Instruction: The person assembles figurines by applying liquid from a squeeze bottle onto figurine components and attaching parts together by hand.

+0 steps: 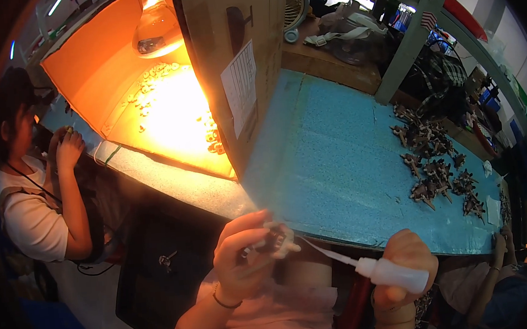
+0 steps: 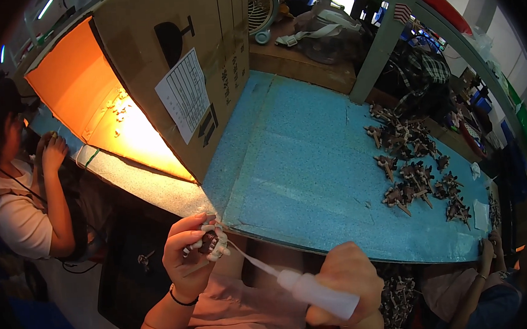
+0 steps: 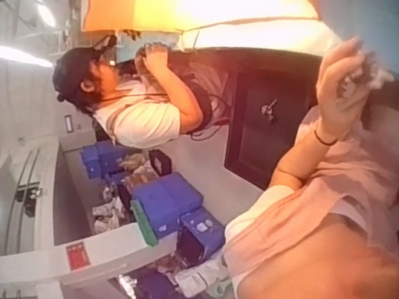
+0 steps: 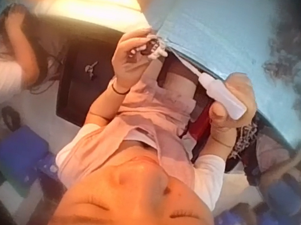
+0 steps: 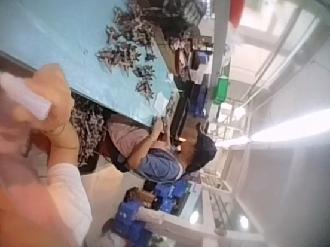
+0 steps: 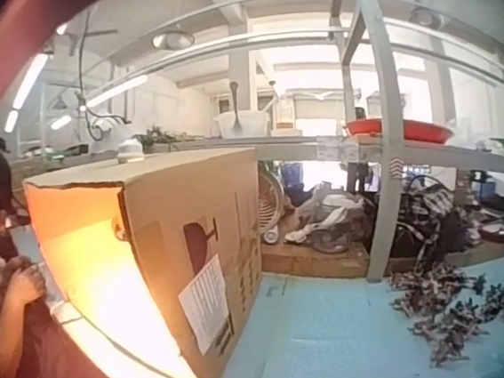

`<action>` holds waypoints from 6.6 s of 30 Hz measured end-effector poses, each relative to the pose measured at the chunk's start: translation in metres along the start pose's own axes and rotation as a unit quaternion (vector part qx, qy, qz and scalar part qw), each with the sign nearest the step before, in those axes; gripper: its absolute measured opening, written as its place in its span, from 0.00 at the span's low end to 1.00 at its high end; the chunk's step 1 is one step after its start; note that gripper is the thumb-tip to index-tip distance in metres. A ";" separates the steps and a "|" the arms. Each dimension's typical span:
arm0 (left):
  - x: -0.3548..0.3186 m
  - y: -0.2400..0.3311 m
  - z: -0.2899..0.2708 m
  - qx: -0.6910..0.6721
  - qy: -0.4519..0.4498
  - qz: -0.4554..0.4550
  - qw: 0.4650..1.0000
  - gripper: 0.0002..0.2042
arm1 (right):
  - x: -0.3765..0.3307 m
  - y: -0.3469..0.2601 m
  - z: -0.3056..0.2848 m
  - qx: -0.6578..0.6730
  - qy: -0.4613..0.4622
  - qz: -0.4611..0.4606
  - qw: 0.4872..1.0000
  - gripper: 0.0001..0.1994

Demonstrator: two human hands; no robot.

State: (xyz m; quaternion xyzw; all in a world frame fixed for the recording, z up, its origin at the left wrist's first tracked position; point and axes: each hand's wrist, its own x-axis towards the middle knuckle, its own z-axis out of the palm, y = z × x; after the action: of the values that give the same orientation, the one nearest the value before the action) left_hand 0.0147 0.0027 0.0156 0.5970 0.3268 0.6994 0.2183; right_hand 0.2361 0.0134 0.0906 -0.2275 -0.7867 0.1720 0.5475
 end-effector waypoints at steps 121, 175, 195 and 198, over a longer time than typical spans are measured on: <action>-0.012 0.035 -0.005 0.156 0.052 -0.105 0.981 0.16 | 0.014 0.010 0.095 -0.075 -0.134 -0.047 0.987 0.25; 0.018 0.045 -0.010 0.120 -0.118 -0.109 0.980 0.28 | -0.016 0.029 0.065 0.537 -0.133 0.369 0.747 0.34; 0.021 0.049 -0.012 0.190 -0.169 0.040 0.966 0.27 | -0.017 -0.002 0.064 0.306 0.012 0.179 0.935 0.29; 0.017 0.046 -0.011 0.165 -0.176 0.062 0.969 0.24 | -0.011 -0.001 0.045 0.064 -0.127 0.061 0.988 0.24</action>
State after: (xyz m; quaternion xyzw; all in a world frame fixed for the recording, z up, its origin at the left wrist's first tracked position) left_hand 0.0048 -0.0199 0.0594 0.7573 0.3564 0.5322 0.1273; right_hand 0.1970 0.0056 0.0676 -0.2157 -0.8219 0.2826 0.4451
